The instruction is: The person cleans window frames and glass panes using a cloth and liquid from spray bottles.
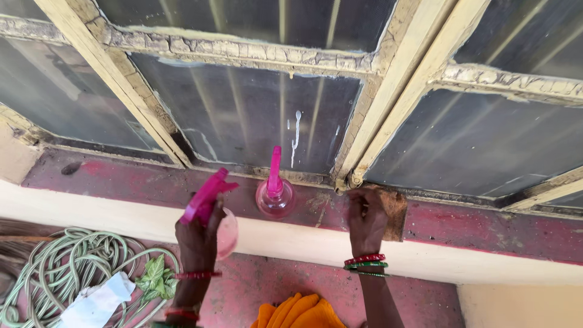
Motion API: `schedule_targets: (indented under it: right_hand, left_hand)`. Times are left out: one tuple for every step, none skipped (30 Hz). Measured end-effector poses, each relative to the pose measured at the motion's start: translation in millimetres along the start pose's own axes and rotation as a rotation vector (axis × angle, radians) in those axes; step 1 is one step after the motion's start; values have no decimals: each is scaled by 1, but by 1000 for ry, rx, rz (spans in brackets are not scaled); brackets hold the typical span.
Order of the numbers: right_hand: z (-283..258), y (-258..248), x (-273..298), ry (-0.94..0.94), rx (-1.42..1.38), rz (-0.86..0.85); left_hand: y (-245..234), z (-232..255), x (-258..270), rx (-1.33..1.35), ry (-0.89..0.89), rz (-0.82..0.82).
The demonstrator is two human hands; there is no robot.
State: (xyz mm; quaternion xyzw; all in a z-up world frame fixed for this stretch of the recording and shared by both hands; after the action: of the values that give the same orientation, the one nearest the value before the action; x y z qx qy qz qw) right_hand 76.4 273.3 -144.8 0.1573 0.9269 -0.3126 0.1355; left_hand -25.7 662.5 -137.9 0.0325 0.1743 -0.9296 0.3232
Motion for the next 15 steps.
schedule_targets:
  right_hand:
    - [1, 10, 2, -2, -69, -37]
    - [2, 17, 5, -4, -138, -73]
    - [5, 25, 7, 9, -131, -125]
    - [8, 33, 9, 21, -124, -176]
    - [11, 39, 10, 29, -118, -224]
    - [15, 44, 11, 34, -156, -267]
    - [20, 49, 13, 41, -193, -305]
    - [26, 54, 14, 48, -229, -343]
    - [37, 58, 16, 79, -280, -381]
    - [48, 62, 17, 109, -331, -419]
    - [61, 66, 21, 142, -383, -453]
    - [71, 68, 24, 141, -448, -470]
    - [81, 67, 27, 137, -511, -481]
    - [90, 66, 30, 133, -574, -493]
    - [102, 54, 33, 134, -627, -400]
  left_hand:
    - [4, 18, 11, 96, 61, -42]
    - [9, 35, 22, 193, 121, -84]
    - [15, 51, 33, 290, 183, -125]
    - [24, 60, 42, 298, 175, -161]
    - [36, 68, 49, 308, 170, -197]
    - [49, 76, 56, 319, 165, -234]
    - [64, 77, 64, 300, 111, -272]
    - [80, 78, 72, 280, 57, -310]
    - [97, 79, 79, 263, 6, -352]
    - [113, 83, 86, 259, 4, -395]
    - [130, 87, 92, 255, 3, -441]
    - [146, 90, 98, 250, 2, -487]
    - [165, 95, 103, 256, 28, -535]
    - [184, 99, 107, 263, 54, -584]
    - [203, 103, 112, 269, 82, -632]
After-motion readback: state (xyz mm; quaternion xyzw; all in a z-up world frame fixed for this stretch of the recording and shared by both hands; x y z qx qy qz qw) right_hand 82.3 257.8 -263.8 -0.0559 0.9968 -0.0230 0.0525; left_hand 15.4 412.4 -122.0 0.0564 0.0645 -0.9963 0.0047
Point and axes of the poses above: each hand's wrist, its own x-axis away from the middle knuckle, its own y-axis out of the palm, z = x × y, the point moved 10 cm from there along -x, towards the middle knuckle, and after that the axes turned 15 degrees about x, right-handed, at the moved point
